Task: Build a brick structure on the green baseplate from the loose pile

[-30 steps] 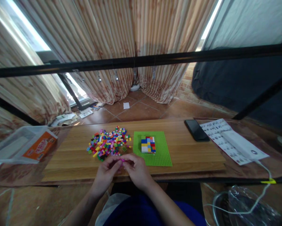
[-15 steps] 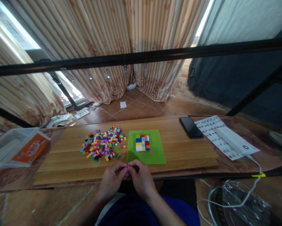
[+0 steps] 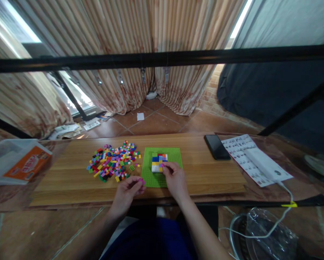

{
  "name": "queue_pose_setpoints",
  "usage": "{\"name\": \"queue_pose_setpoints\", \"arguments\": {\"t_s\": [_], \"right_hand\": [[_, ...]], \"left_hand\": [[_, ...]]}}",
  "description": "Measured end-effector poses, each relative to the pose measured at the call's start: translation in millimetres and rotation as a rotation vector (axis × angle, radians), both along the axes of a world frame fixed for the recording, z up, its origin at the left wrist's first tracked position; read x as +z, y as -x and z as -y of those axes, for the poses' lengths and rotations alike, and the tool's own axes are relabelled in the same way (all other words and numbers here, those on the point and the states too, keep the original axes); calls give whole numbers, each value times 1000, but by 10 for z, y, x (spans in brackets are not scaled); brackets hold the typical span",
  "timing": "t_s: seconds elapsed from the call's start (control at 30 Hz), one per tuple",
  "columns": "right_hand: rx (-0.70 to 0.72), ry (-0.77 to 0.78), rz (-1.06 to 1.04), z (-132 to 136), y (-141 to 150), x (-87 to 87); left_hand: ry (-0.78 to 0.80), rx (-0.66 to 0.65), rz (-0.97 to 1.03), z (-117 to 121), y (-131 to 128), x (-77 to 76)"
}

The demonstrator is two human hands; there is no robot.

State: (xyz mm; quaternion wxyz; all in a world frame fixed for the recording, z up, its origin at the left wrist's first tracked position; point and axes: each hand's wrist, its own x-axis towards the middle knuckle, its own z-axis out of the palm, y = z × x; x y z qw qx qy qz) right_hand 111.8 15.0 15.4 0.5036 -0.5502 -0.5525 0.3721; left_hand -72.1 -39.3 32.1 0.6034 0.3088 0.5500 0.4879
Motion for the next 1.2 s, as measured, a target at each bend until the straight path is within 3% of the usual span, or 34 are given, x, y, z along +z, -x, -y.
{"name": "queue_pose_setpoints", "arguments": {"t_s": [0.17,0.33,0.47,0.67,1.2], "right_hand": [[64,-129,382,-279,-20,46],[156,-234,597,-491,106,94],[212,-288,644,-567,183,58],[159,-299,652,-596,191,-30],[187,-415,922,-478,212,-71]], "left_hand": [[-29,-28,-93,-39,-5,-162],[-111,-43,-225,-28,3,-325],[-140,-92,-280,-7,22,-374],[-198,-139,-357,11,45,-402],[-159,-159,-341,21,44,-401]]}}
